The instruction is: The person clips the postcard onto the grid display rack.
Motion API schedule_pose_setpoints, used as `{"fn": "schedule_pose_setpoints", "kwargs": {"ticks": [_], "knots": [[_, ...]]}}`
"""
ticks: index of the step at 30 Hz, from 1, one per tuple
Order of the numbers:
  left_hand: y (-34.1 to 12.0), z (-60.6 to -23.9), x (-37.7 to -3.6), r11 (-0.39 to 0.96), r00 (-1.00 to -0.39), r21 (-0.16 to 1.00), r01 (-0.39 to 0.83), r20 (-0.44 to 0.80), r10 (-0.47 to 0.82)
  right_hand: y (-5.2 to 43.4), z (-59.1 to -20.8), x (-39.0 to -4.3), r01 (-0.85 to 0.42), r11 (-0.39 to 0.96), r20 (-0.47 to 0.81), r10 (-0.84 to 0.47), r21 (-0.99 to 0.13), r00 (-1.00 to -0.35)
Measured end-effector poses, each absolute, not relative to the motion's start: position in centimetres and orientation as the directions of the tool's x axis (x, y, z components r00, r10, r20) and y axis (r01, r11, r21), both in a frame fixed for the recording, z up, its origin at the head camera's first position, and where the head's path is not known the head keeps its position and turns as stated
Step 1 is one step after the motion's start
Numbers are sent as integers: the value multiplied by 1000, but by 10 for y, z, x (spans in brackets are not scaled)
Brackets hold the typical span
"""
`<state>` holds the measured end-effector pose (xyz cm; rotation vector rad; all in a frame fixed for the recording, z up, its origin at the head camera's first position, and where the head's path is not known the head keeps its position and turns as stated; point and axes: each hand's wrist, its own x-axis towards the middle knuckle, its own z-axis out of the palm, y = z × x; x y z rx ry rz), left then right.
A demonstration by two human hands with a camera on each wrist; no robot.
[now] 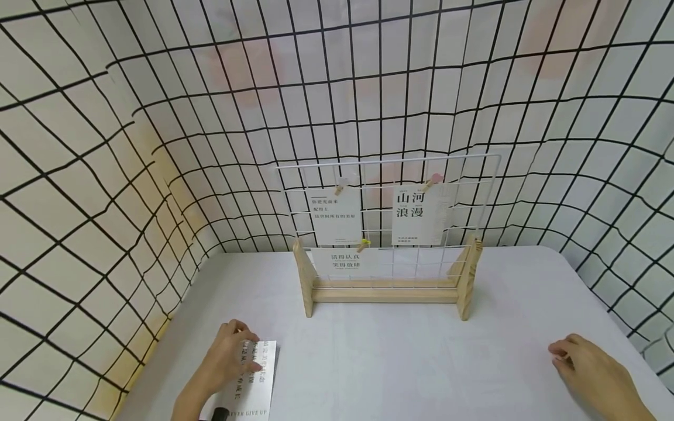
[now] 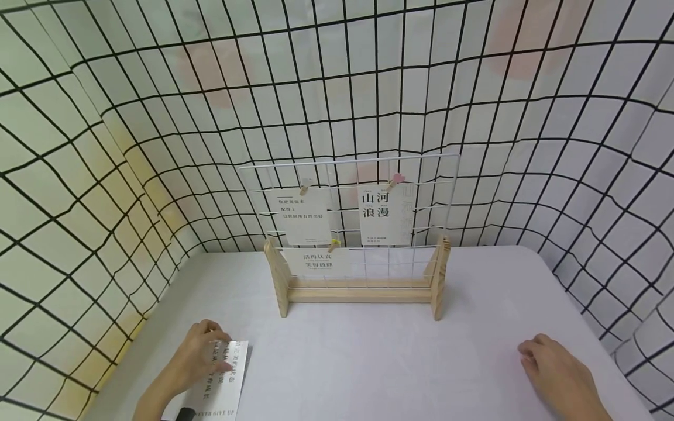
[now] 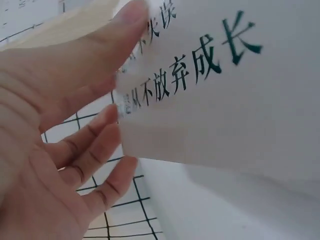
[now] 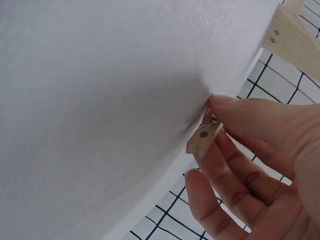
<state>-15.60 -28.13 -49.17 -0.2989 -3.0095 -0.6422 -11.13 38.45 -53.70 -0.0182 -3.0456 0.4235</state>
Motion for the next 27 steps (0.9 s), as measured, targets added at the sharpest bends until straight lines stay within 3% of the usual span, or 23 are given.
{"fn": "schedule_pose_setpoints", "kwargs": {"ticks": [8, 14, 18, 27], "knots": [[-280, -469, -157, 751, -926, 541, 377, 248, 285, 380, -535, -113, 41, 947, -4, 42, -319, -999], [-281, -455, -158, 620, -883, 630, 467, 290, 370, 368, -533, -113, -53, 919, 231, 42, -390, -972], [-283, -450, -157, 575, -867, 669, 470, 230, 442, 356, -526, -114, -129, 886, 366, 48, -445, -929], [-283, -459, -153, 477, -819, 816, 328, -7, 574, 338, -517, -115, -256, 846, 474, -5, -467, -881]]}}
